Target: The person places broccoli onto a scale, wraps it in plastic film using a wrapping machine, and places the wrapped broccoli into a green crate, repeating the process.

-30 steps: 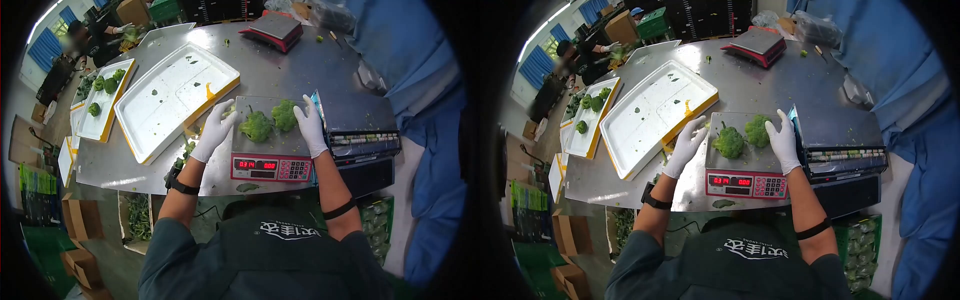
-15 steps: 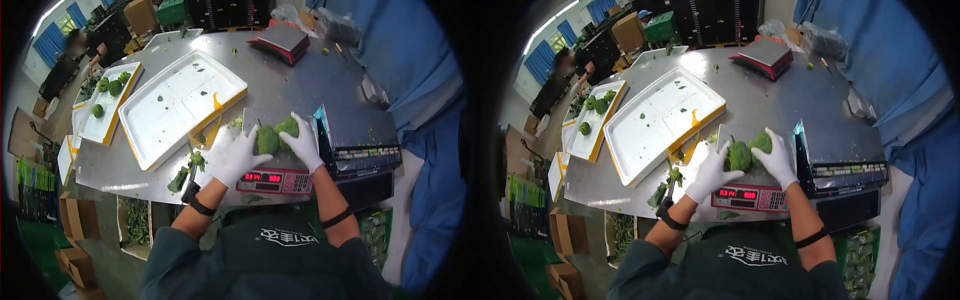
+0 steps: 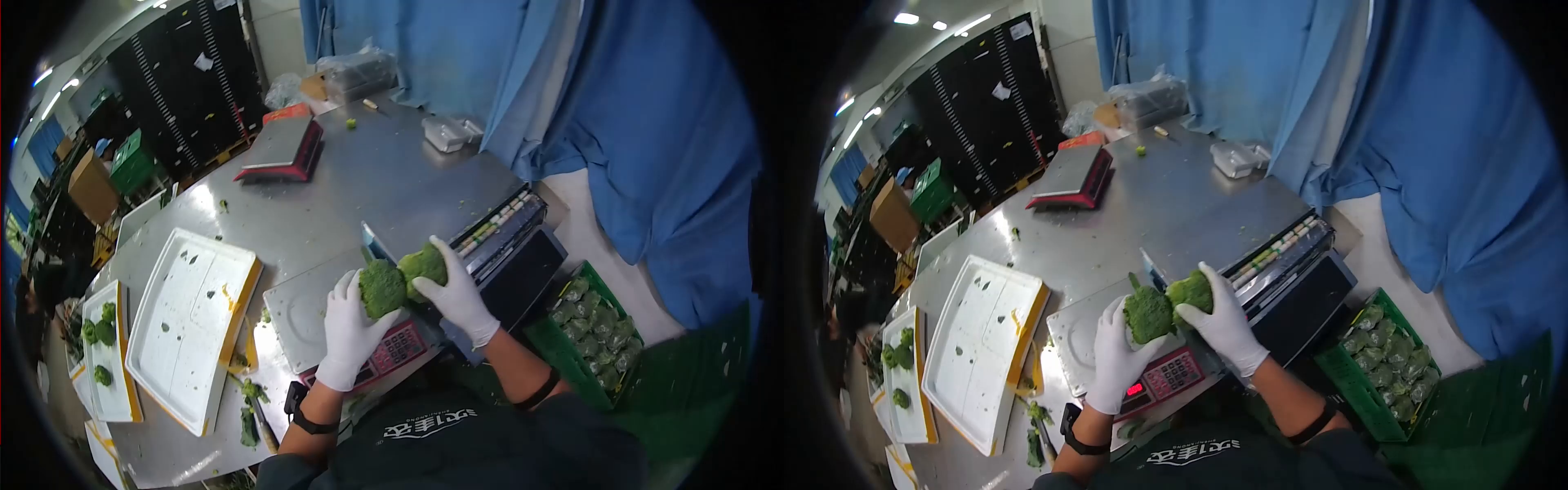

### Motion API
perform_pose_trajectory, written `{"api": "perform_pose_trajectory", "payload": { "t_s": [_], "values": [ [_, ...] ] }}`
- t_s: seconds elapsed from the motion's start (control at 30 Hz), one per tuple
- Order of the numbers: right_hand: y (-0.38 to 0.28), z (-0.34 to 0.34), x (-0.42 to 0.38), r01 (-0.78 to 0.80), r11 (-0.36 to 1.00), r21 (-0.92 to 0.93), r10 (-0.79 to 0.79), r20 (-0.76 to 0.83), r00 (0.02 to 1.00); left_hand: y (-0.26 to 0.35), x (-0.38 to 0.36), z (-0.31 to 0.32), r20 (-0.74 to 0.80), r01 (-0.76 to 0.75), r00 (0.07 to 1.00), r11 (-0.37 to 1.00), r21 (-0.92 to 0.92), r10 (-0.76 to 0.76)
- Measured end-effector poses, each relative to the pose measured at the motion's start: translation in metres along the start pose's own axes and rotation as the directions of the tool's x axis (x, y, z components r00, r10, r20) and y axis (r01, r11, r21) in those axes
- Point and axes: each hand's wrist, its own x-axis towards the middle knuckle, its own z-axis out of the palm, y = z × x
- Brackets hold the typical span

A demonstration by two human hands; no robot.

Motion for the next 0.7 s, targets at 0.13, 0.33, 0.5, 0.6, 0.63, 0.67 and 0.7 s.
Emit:
{"api": "perform_pose_trajectory", "payload": {
  "t_s": [0.13,0.33,0.5,0.6,0.63,0.67,0.7],
  "values": [
    [0.03,-0.078,0.033,0.008,0.998,0.069,-0.007,-0.016,1.0,0.032,0.053,0.058,-0.029,-0.134,0.991,0.991,-0.028,0.133],
    [0.125,-0.141,0.141,0.05,0.95,-0.307,-0.091,-0.121,0.988,0.064,0.15,0.172,0.082,0.016,0.996,0.972,0.233,-0.036],
    [0.162,-0.153,0.16,0.034,0.977,-0.211,-0.034,0.005,0.999,0.041,0.15,0.213,0.027,0.023,0.999,0.982,0.188,-0.029],
    [0.177,-0.169,0.163,0.135,0.988,-0.073,-0.131,0.051,0.99,0.036,0.13,0.199,0.049,0.152,0.987,0.988,0.009,-0.152],
    [0.183,-0.174,0.165,0.151,0.987,-0.063,-0.149,0.036,0.988,0.037,0.124,0.191,0.041,0.16,0.986,0.987,0.024,-0.161],
    [0.189,-0.181,0.166,0.138,0.99,-0.037,-0.136,0.051,0.989,0.038,0.115,0.182,0.002,0.188,0.982,0.982,0.029,-0.188],
    [0.195,-0.188,0.166,0.123,0.992,-0.015,-0.122,0.066,0.99,0.04,0.105,0.173,-0.035,0.216,0.976,0.976,0.029,-0.215]
  ]
}}
